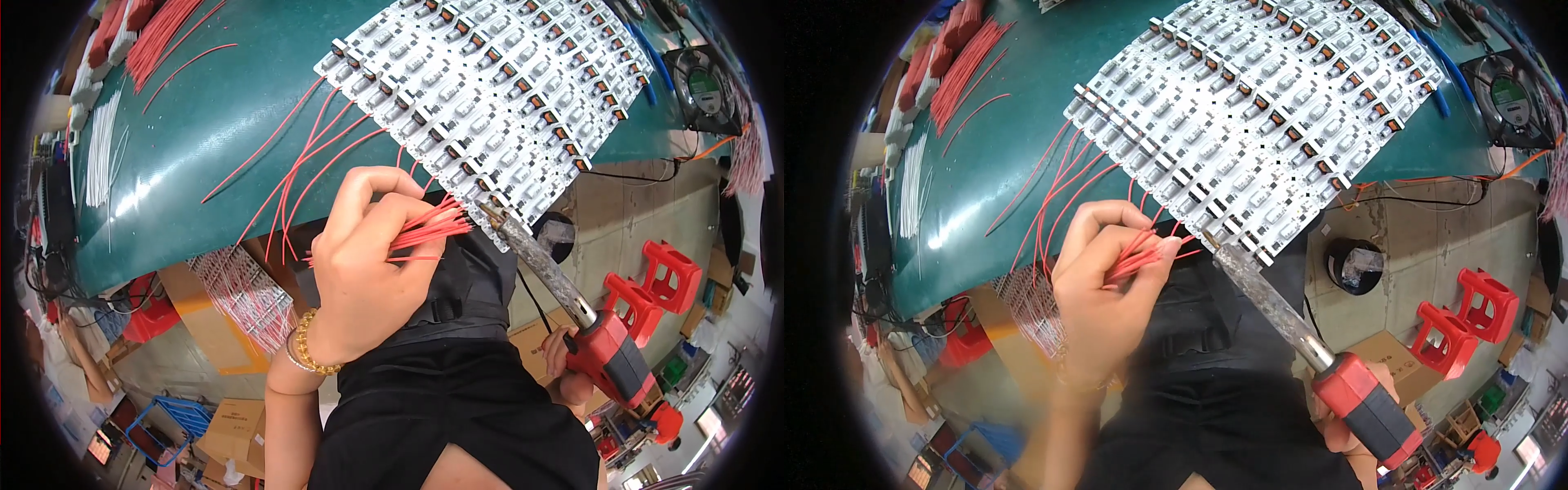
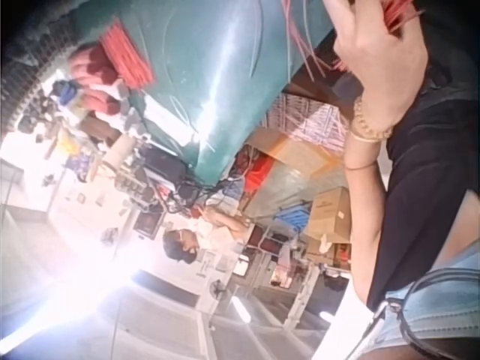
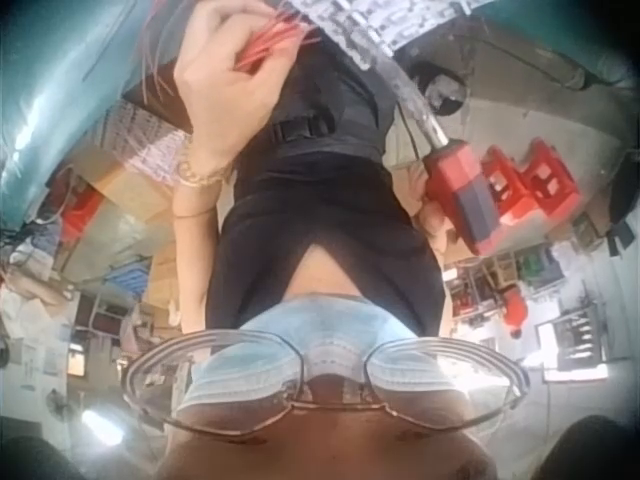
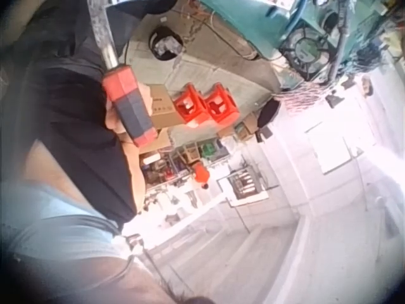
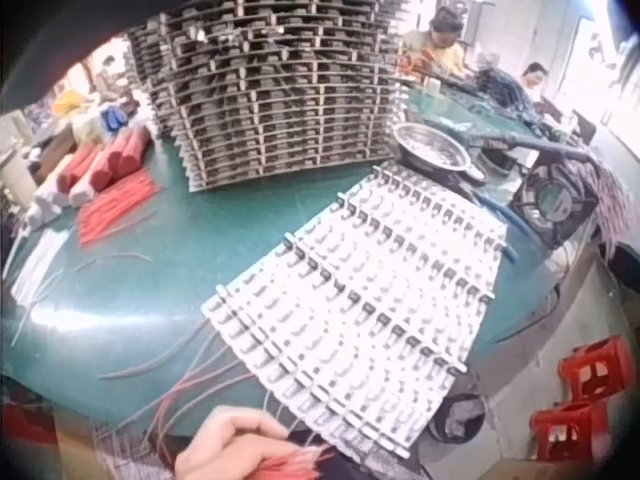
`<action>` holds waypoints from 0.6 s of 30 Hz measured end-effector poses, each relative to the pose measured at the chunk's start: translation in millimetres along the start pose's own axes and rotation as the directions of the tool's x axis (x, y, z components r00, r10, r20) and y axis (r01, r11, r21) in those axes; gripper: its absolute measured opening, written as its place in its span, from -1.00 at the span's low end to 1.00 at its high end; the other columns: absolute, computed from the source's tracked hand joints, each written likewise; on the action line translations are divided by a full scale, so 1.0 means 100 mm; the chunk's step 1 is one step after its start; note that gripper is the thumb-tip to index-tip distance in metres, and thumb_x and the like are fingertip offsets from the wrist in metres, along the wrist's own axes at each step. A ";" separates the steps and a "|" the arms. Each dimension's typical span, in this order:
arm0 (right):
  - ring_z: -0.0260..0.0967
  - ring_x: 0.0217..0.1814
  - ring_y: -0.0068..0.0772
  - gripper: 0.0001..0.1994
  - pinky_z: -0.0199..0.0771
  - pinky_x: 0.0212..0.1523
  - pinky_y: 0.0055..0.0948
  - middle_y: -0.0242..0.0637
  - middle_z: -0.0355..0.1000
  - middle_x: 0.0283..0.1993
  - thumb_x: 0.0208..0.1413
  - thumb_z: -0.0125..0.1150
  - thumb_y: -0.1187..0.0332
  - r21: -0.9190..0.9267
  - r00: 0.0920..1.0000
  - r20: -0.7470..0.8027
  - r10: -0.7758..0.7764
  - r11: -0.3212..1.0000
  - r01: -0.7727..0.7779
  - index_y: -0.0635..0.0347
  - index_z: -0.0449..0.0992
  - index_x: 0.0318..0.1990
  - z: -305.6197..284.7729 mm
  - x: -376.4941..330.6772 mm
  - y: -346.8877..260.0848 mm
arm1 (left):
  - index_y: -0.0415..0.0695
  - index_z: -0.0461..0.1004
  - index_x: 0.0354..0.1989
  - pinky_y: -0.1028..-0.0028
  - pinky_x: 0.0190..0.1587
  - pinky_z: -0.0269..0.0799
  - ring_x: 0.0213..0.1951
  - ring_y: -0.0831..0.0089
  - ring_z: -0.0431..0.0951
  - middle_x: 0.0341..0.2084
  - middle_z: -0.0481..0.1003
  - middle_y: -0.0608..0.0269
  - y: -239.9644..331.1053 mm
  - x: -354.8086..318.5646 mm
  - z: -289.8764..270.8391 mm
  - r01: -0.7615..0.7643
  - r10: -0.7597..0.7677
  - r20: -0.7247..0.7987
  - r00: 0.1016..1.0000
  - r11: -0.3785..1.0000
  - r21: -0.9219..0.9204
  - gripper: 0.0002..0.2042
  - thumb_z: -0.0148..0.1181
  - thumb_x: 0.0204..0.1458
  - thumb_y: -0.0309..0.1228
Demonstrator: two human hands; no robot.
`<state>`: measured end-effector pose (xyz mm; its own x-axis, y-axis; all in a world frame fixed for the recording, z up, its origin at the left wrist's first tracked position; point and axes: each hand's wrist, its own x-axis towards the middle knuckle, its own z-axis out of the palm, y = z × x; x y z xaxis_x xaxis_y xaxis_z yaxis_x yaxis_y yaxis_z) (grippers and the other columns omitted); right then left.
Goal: The person solders wires to electronic circuit boards using a soldering iron, gathers bundles of wires from the table, and solders them onto another circuit board panel.
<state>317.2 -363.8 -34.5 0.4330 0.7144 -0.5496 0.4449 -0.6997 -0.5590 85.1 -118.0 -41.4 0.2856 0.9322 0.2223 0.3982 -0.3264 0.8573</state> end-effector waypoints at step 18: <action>0.39 -0.40 -0.43 -0.18 0.35 -0.35 -0.45 -0.36 0.40 -0.43 -0.44 0.31 -0.47 0.258 0.948 -0.206 -0.243 0.921 0.293 0.20 0.41 -0.34 0.09 0.00 0.53 | -0.22 0.53 -0.48 0.50 -0.54 0.40 -0.56 0.49 0.52 -0.30 0.43 0.25 0.01 -0.01 0.01 0.000 0.000 -0.005 1.000 0.997 0.073 -0.87 0.35 -0.23 -0.61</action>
<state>333.5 -401.6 -69.9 0.4636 0.8479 -0.2570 0.3337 -0.4358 -0.8359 86.2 -119.4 -40.9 0.2810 0.9330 0.2249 0.4605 -0.3367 0.8213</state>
